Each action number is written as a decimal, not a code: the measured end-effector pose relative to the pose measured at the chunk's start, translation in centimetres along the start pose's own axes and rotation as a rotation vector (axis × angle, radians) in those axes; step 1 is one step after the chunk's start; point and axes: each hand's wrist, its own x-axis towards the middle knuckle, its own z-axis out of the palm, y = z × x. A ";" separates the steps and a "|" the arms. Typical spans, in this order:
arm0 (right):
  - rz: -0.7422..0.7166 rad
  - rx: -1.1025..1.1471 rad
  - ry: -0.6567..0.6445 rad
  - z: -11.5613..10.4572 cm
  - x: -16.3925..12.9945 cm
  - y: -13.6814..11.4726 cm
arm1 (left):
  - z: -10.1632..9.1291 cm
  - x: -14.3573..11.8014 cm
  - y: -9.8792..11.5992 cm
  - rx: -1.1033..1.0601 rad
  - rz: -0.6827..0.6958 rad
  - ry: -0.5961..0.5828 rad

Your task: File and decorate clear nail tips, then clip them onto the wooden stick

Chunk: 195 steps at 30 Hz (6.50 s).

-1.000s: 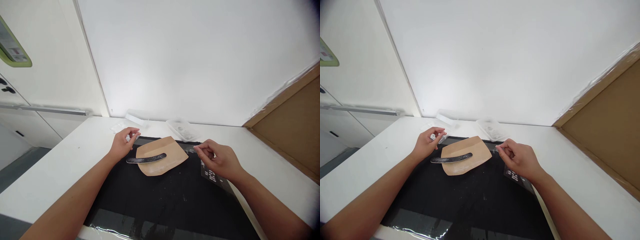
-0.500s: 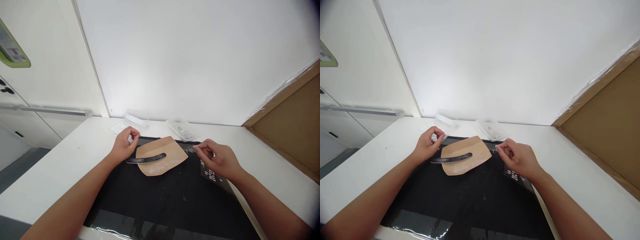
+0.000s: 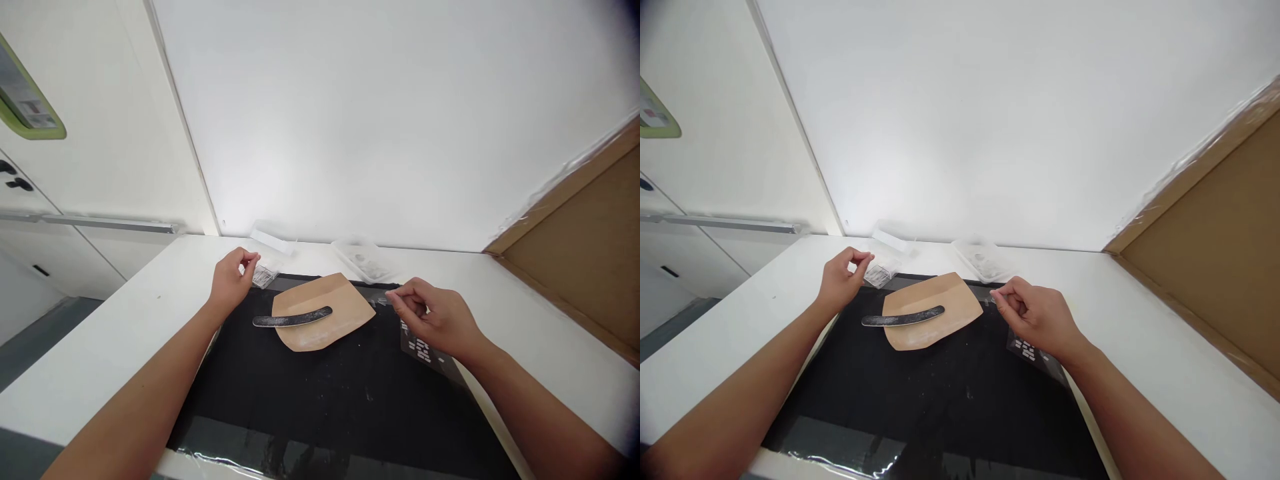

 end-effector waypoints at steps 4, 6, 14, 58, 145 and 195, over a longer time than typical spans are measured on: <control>-0.001 -0.011 0.001 0.0 0.0 0.0 | 0.1 0.2 -1.5 0.052 0.017 -0.026; -0.004 -0.013 -0.002 -0.1 0.1 -0.1 | 0.2 0.2 -1.7 0.063 0.027 -0.050; 0.005 -0.005 -0.019 -0.2 0.1 -0.2 | 0.0 0.1 -0.7 0.027 0.003 -0.066; 0.014 0.013 -0.042 -0.3 0.3 -0.5 | 0.2 -0.4 1.3 -0.357 -0.239 -0.180; 0.058 0.015 -0.122 -0.2 0.3 -0.5 | -0.8 -1.2 3.6 -0.211 0.319 -0.252; 0.011 0.020 -0.162 -0.5 0.3 -1.8 | 0.0 0.1 -1.1 0.027 0.250 -0.053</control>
